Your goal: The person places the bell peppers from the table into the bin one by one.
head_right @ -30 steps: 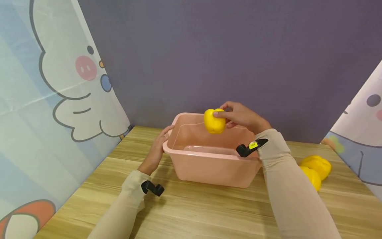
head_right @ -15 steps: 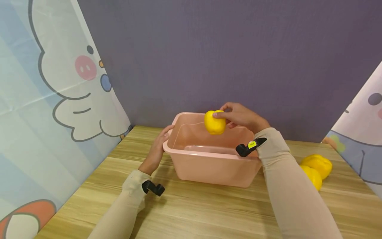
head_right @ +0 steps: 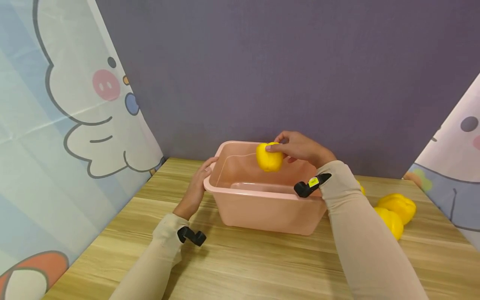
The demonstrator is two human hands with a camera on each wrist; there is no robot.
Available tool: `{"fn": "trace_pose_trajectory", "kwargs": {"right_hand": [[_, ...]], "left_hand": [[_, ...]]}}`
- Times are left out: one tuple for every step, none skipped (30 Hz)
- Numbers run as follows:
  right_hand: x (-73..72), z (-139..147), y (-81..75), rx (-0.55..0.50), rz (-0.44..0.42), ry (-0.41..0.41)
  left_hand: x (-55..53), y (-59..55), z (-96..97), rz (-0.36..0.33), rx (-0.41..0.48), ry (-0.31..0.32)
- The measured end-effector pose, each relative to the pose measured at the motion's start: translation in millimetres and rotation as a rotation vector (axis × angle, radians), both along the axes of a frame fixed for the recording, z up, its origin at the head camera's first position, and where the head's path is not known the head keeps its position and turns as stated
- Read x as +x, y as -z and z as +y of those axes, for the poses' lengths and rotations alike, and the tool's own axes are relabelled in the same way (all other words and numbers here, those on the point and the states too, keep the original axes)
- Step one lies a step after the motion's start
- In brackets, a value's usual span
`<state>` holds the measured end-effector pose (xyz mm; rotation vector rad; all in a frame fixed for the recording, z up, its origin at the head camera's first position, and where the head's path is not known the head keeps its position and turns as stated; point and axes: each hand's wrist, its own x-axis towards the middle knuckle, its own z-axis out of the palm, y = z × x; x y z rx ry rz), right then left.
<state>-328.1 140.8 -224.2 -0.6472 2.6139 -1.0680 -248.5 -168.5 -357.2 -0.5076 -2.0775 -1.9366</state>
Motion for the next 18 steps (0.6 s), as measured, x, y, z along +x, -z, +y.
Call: {"fn": "trace_pose_trajectory", "kwargs": {"right_hand": [[-0.2, 0.0, 0.3, 0.002, 0.001, -0.001], [-0.6, -0.1, 0.6, 0.003, 0.002, -0.002], [-0.8, 0.0, 0.8, 0.004, 0.002, -0.003], [-0.9, -0.1, 1.0, 0.006, 0.002, -0.004], [-1.1, -0.2, 1.2, 0.009, 0.004, -0.007], [-1.4, -0.2, 1.3, 0.011, 0.004, -0.009], [-1.8, -0.2, 1.6, 0.011, 0.004, -0.011], [-2.1, -0.5, 1.6, 0.012, 0.004, -0.013], [-2.1, -0.7, 1.5, 0.014, 0.005, -0.016], [-2.3, -1.1, 1.5, 0.014, 0.004, -0.019], [-2.5, -1.4, 1.5, 0.014, 0.003, -0.024], [-2.6, -1.3, 1.6, 0.011, 0.000, -0.023], [-2.3, -1.2, 1.6, 0.010, -0.001, -0.026], [-2.0, -1.2, 1.5, 0.009, -0.002, -0.029], [-1.7, -0.9, 1.5, 0.006, -0.003, -0.031], [-1.4, -0.6, 1.6, 0.003, -0.005, -0.032], [-1.2, -0.1, 1.8, 0.001, -0.006, -0.034], [-0.9, 0.4, 2.0, -0.003, -0.007, -0.033]], "left_hand": [[-0.3, 0.7, 0.1, 0.002, 0.000, -0.004], [-0.5, 1.3, 0.2, 0.005, 0.002, -0.008], [-0.5, 1.6, 0.4, 0.007, 0.005, -0.009], [-0.6, 1.8, 0.4, 0.008, 0.007, -0.010], [-0.4, 1.8, 0.5, 0.009, 0.007, -0.011], [-0.5, 1.9, 0.5, 0.010, 0.006, -0.013], [-0.4, 2.1, 0.5, 0.011, 0.004, -0.017], [-0.2, 2.2, 0.5, 0.013, 0.004, -0.018], [-0.1, 2.3, 0.4, 0.015, 0.003, -0.017], [-0.2, 2.6, 0.2, 0.015, 0.005, -0.017], [0.2, 2.6, 0.3, 0.015, 0.006, -0.018], [0.3, 2.7, 0.4, 0.016, 0.007, -0.015], [0.4, 2.7, 0.6, 0.017, 0.009, -0.013], [0.4, 2.8, 0.7, 0.016, 0.010, -0.011], [0.1, 3.0, 0.8, 0.017, 0.010, -0.011], [-0.2, 3.2, 1.0, 0.015, 0.009, -0.012], [-0.3, 3.3, 1.2, 0.015, 0.008, -0.012], [-0.8, 3.4, 1.2, 0.016, 0.007, -0.011]]}}
